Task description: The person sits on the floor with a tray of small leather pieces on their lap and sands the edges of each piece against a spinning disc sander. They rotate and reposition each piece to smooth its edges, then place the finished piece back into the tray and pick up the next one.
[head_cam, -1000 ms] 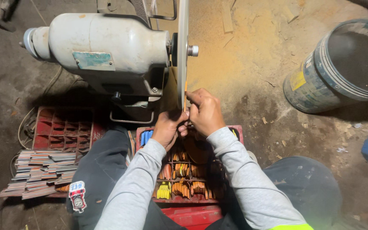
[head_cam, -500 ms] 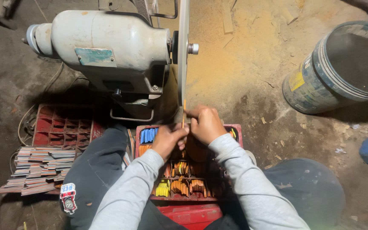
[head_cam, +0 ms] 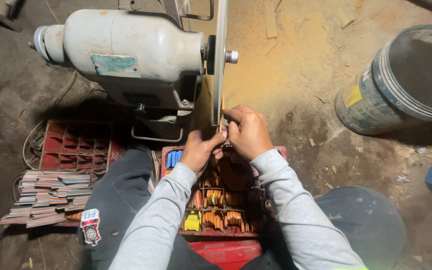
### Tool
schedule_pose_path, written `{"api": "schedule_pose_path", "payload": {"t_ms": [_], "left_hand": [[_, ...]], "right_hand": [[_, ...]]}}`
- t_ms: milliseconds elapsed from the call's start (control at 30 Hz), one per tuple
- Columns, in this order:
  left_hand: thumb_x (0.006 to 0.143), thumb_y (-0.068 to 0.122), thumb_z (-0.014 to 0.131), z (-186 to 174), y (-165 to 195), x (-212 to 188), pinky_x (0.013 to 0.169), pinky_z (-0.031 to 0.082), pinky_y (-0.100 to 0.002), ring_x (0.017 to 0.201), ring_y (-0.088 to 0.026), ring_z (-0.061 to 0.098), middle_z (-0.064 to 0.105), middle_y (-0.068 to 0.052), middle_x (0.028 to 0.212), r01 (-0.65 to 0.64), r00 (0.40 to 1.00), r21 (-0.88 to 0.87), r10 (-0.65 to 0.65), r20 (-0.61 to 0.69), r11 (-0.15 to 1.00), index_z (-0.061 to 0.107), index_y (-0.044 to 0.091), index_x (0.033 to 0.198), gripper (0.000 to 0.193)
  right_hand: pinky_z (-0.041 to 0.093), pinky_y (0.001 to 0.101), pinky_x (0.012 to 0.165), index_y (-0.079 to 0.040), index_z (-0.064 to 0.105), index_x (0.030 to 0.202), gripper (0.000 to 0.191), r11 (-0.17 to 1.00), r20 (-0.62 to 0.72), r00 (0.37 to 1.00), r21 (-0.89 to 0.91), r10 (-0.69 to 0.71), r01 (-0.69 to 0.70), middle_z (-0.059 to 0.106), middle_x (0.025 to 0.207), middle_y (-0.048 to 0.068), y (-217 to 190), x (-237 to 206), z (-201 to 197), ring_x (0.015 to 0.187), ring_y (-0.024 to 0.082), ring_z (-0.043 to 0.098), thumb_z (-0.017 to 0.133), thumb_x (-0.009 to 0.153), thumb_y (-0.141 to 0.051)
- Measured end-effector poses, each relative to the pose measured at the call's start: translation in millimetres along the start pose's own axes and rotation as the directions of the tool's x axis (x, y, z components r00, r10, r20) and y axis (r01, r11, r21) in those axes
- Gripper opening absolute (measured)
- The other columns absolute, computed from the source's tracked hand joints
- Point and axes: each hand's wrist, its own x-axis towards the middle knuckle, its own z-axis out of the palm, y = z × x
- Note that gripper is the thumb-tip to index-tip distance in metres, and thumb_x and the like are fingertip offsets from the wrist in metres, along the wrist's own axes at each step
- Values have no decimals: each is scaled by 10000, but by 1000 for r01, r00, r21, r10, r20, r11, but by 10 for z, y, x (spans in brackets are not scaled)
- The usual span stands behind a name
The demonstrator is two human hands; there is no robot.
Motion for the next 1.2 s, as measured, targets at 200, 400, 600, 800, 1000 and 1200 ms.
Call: {"api": "schedule_pose_path", "payload": {"t_ms": [200, 400, 600, 800, 1000, 1200], "left_hand": [[947, 116, 723, 21, 110, 61, 523, 404, -262, 603, -92, 455, 544, -11, 753, 6, 998, -61, -2, 69, 998, 666, -22, 996, 157], [919, 94, 725, -66, 4, -22, 511, 390, -265, 591, -93, 454, 570, -20, 767, 40, 997, -90, -35, 65, 995, 664, -26, 992, 153], [810, 166, 818, -96, -228, -224, 571, 512, -278, 579, -104, 599, 710, -50, 759, -143, 882, 848, 455, -125, 511, 737, -23, 1079, 338], [840, 171, 803, -66, -307, -168, 600, 531, -261, 602, -100, 601, 751, -81, 762, -124, 911, 803, 387, -141, 583, 767, -5, 1122, 335], [878, 110, 737, -59, -150, -17, 455, 405, -272, 540, -101, 499, 643, -38, 800, -28, 997, 112, 36, -63, 993, 673, -32, 1035, 220], [923, 109, 722, -59, -16, 98, 482, 387, -257, 551, -84, 438, 532, -11, 734, 52, 999, -81, -53, -6, 995, 635, -8, 949, 148]], "right_hand": [[589, 382, 745, 14, 768, 1061, 321, 1000, -69, 998, 8, -10, 10, 727, 933, 172, -10, 64, 84, 787, 315, 734, 561, 818, 45], [585, 407, 743, 13, 771, 1032, 314, 1000, -67, 998, 8, -20, 21, 727, 925, 175, 91, -69, 164, 798, 332, 728, 571, 792, 42], [582, 402, 756, -25, 792, 922, 165, 960, 457, 844, -136, 280, -245, 721, 799, 224, 372, -166, -2, 738, 332, 738, 666, 822, -61], [576, 367, 739, -50, 756, 1059, 309, 948, 333, 914, 132, 232, -289, 779, 879, 169, 329, -190, -128, 779, 303, 765, 588, 799, -55], [573, 423, 820, 3, 757, 1010, 245, 999, 49, 999, -41, -15, 17, 728, 921, 199, 93, -80, -10, 856, 359, 722, 609, 815, -15], [571, 430, 789, 20, 738, 1138, 371, 997, -16, 999, -71, -42, 40, 686, 1003, 226, 30, 27, 128, 855, 381, 704, 601, 793, 36]]}}
